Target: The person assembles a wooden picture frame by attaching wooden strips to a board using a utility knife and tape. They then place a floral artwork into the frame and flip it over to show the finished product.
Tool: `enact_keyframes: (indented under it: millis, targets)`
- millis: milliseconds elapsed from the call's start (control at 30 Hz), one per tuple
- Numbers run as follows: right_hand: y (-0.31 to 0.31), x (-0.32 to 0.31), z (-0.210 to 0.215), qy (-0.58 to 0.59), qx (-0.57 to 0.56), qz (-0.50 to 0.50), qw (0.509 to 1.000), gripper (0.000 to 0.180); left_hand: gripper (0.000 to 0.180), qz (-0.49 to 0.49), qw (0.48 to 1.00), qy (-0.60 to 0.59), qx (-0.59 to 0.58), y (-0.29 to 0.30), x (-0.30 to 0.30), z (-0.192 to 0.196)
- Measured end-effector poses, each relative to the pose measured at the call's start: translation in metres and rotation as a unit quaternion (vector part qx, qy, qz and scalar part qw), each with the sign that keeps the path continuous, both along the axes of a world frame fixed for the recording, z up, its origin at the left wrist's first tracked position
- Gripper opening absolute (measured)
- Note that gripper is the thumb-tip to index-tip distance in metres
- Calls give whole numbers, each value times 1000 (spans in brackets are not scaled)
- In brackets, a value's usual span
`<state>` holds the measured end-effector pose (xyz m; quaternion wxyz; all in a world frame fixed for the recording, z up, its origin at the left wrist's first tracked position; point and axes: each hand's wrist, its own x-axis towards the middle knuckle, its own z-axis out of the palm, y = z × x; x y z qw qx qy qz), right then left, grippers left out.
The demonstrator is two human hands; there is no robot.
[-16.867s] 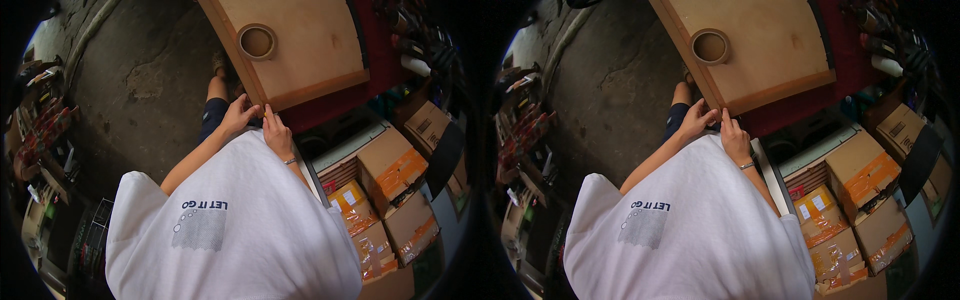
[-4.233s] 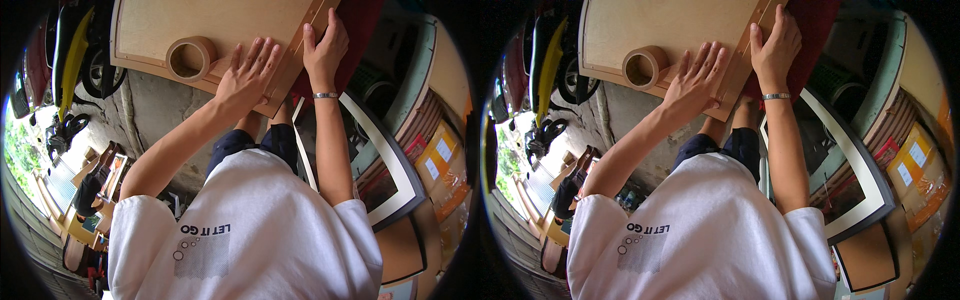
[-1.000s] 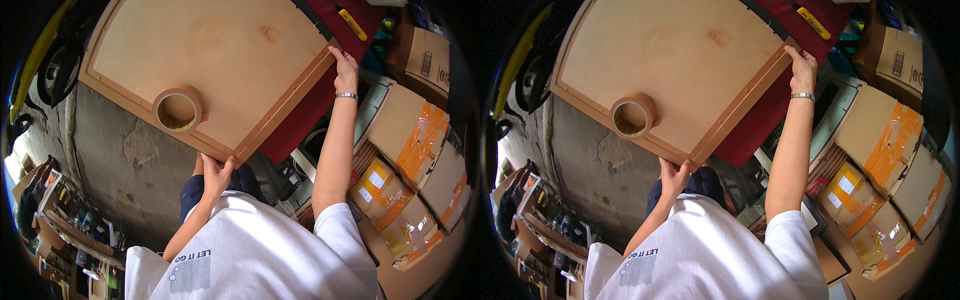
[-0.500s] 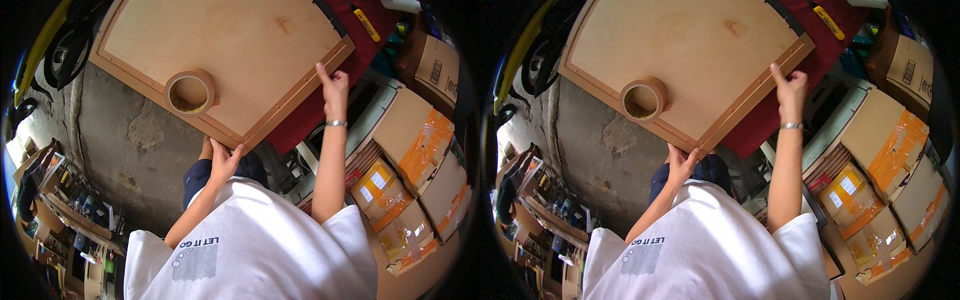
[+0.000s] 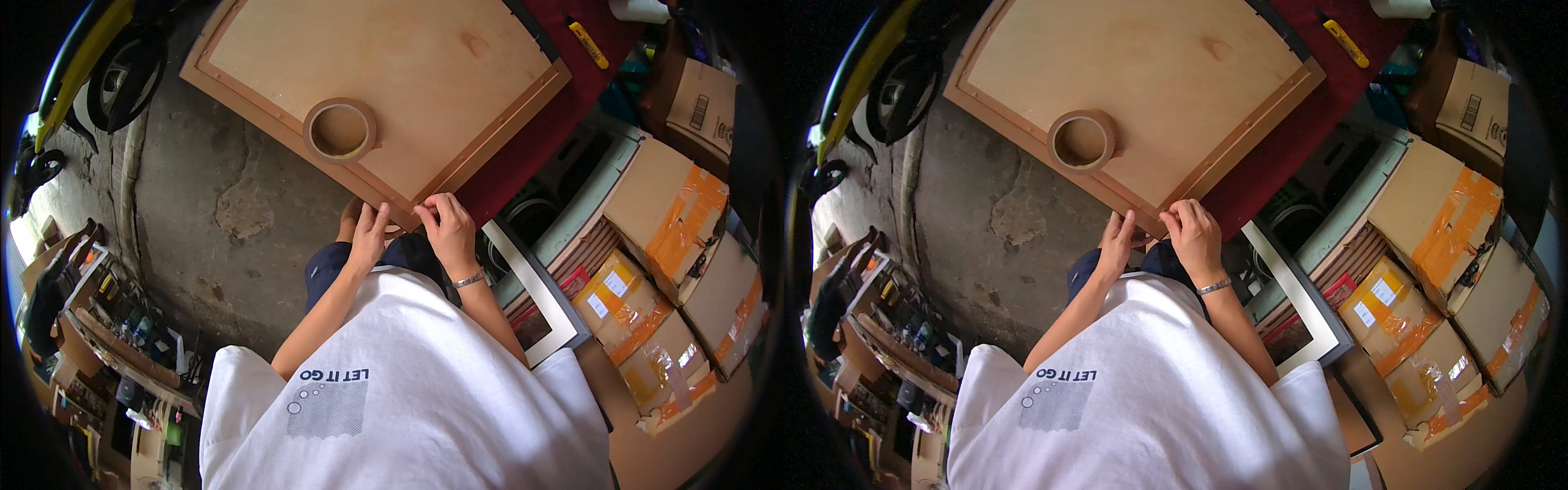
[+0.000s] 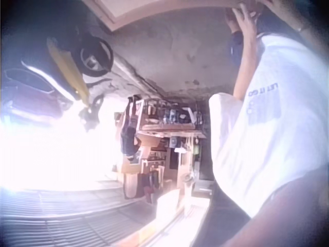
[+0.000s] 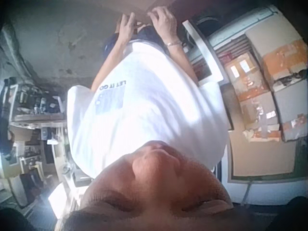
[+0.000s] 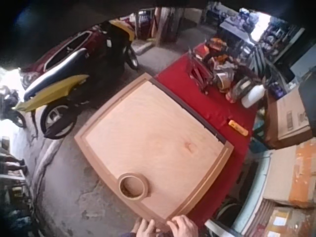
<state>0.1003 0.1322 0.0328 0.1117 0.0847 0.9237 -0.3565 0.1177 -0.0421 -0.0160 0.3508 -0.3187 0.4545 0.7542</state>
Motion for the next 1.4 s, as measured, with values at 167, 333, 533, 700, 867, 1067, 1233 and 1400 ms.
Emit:
enact_keyframes:
  millis: [167,333,533,700,867,1067,1233,1400]
  targets:
    - [-17,22,-8,-14,66,-90,994,44,47,-9,1000,22,3,2,2,-2]
    - [-41,35,-27,-30,-66,-236,969,48,53,-46,995,80,-23,-2,3,0]
    - [-41,56,-49,-28,-140,-301,943,44,54,-56,976,109,-180,11,4,-23]
    - [-38,53,-42,-47,-128,-295,946,52,44,-17,995,34,-88,4,-3,-8]
    - [-40,52,-58,-45,-110,-314,942,63,56,-59,994,28,-82,-5,-3,-23]
    - [-49,43,-55,-64,-97,-351,929,80,62,-148,967,127,-163,-4,-6,-21]
    - [-18,17,-41,44,104,-317,942,80,57,-53,996,-22,-61,-12,-16,-6]
    - [99,-91,-12,177,10,-279,944,42,39,216,966,17,-143,-8,-39,-34]
